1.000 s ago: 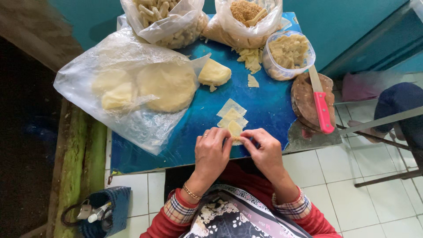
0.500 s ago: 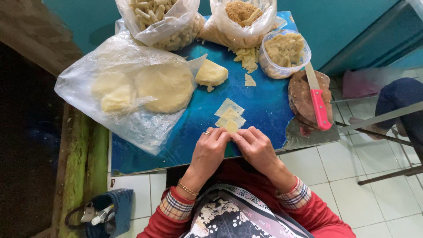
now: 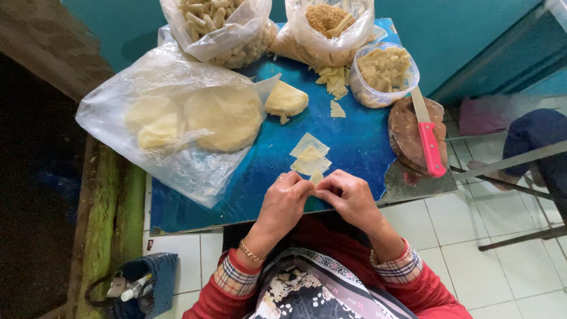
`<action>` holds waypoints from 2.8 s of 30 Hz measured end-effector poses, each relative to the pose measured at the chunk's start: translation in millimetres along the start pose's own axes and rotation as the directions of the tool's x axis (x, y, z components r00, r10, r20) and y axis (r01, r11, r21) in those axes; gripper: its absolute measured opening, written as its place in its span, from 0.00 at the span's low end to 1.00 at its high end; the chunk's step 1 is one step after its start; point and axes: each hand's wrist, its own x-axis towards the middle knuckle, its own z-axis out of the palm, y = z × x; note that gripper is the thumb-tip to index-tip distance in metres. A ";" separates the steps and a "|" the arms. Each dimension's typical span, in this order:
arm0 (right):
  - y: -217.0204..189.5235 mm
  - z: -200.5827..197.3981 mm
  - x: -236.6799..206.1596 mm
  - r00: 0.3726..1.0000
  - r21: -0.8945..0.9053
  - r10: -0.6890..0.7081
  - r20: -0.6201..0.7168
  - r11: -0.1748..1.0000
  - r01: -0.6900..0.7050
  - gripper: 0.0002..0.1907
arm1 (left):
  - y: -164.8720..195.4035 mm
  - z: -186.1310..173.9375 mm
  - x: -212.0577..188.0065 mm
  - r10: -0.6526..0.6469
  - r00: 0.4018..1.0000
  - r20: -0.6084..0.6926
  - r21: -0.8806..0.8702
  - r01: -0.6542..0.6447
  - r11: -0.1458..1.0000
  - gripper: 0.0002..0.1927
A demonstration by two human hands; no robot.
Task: The person sits at a small blue table and repeatedly assembles filled pastries. They take pieces of dough, flatten and stretch them into thin squares by hand, scoop brown filling from a plastic container onto a wrapper, then fold and pinch the wrapper closed around the filling, setting finished pieces aside.
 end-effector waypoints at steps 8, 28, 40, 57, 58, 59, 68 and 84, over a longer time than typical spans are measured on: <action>-14.4 23.9 -29.0 0.793 -0.446 -0.549 -0.263 0.798 0.405 0.13 | -3.3 8.0 11.0 -0.163 0.987 -0.001 -0.064 0.163 0.985 0.05; -8.8 10.3 -11.5 0.970 -0.101 -0.058 -0.238 0.994 0.035 0.07 | 11.4 -2.2 -5.8 0.060 0.996 -0.060 0.043 -0.058 0.997 0.02; -12.0 5.5 -14.5 0.904 -0.241 -0.402 -0.149 0.901 0.361 0.06 | 20.1 -7.0 -13.9 -0.045 0.990 -0.135 -0.106 0.030 0.994 0.07; -16.3 3.3 -9.4 0.878 -0.341 -0.445 -0.176 0.865 0.369 0.06 | 18.7 -12.7 -12.2 0.062 0.987 -0.146 -0.029 -0.067 0.997 0.13; -17.2 3.9 -8.5 0.882 -0.363 -0.435 -0.181 0.863 0.352 0.06 | 18.2 -12.5 -11.8 0.069 0.989 -0.132 0.018 -0.068 0.998 0.10; -18.5 4.8 -8.5 0.863 -0.412 -0.469 -0.187 0.835 0.365 0.06 | 17.6 -11.4 -11.2 0.072 0.991 -0.115 0.065 -0.065 0.996 0.07; -40.4 6.1 -22.6 0.777 -0.669 -0.627 -0.058 0.602 0.435 0.19 | 10.3 -7.9 -3.3 -0.049 0.987 -0.155 -0.030 0.045 0.999 0.10; -46.8 3.3 -16.1 0.824 -0.516 -0.566 -0.018 0.711 0.477 0.12 | 10.4 -17.6 -10.6 0.013 0.994 -0.110 0.060 -0.007 0.998 0.04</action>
